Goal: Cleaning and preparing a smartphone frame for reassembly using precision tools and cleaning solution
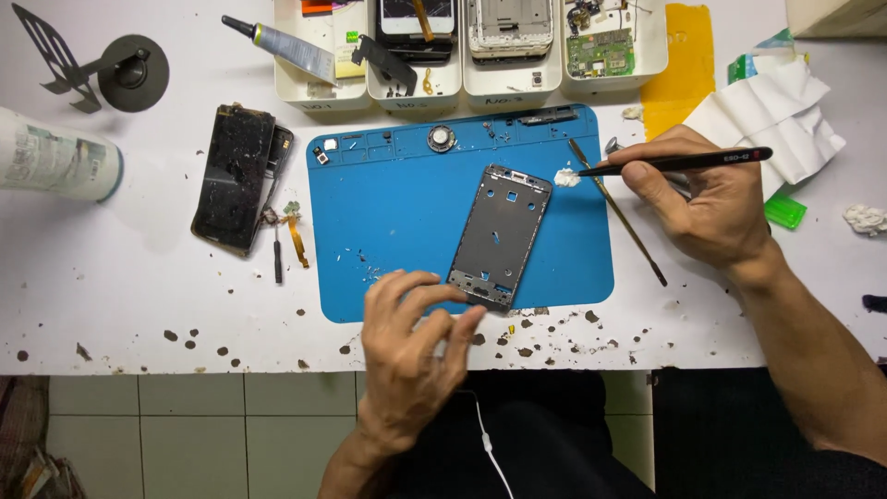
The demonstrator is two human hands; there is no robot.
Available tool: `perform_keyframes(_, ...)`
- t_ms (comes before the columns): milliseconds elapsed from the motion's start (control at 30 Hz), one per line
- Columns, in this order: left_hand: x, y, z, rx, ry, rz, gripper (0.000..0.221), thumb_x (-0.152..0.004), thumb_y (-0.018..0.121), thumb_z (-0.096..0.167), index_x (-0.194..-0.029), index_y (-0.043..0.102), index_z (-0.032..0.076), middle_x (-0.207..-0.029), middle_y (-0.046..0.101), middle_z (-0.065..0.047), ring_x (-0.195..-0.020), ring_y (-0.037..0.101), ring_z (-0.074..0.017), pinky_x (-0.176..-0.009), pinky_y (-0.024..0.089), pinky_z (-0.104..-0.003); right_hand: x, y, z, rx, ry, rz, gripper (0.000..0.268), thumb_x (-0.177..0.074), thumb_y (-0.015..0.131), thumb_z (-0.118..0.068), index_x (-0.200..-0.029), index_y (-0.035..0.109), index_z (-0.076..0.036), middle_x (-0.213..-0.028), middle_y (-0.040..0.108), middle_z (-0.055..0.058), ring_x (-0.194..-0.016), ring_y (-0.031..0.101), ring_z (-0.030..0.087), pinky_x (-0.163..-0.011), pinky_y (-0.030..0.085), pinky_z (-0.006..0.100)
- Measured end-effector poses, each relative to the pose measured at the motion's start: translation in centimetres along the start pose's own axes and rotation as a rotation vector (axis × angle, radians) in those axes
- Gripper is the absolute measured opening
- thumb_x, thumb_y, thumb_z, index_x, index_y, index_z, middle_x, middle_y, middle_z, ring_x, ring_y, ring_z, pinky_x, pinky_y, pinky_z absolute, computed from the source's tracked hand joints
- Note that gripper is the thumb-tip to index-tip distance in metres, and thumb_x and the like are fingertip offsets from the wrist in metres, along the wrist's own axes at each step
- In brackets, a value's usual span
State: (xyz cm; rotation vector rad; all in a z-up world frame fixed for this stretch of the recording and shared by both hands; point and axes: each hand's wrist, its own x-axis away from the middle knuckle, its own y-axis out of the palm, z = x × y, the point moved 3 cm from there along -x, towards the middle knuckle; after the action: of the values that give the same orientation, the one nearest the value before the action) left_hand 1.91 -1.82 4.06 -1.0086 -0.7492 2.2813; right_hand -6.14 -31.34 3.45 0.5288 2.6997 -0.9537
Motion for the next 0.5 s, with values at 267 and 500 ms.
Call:
perform_keyframes(267, -3.1, 0.1, -0.3, -0.106, -0.148, -0.183, 0.037, -0.098, 0.07, 0.03, -0.118, 0.062, 0.001, -0.117, 0.066, -0.015, -0.103, 0.062, -0.0313, -0.076, 0.057, -0.04, 0.2, 0.2, 0.4, -0.039, 0.064, 0.024, 0.014, -0.107, 0.063, 0.001, -0.115, 0.07, 0.01, -0.112, 0.071, 0.023, -0.102, 0.068, 0.029, -0.086, 0.055, 0.03)
perform_keyframes(500, -5.0, 4.7, -0.2, -0.32, -0.19, -0.449, 0.072, -0.074, 0.091, 0.054, -0.117, 0.055, 0.009, -0.127, 0.053, -0.018, -0.095, 0.055, -0.0356, -0.064, 0.055, -0.047, 0.1, 0.3, 0.5, -0.15, 0.149, 0.057, 0.014, -0.109, 0.062, -0.002, -0.116, 0.071, 0.007, -0.108, 0.073, 0.017, -0.082, 0.064, 0.018, -0.067, 0.048, 0.022)
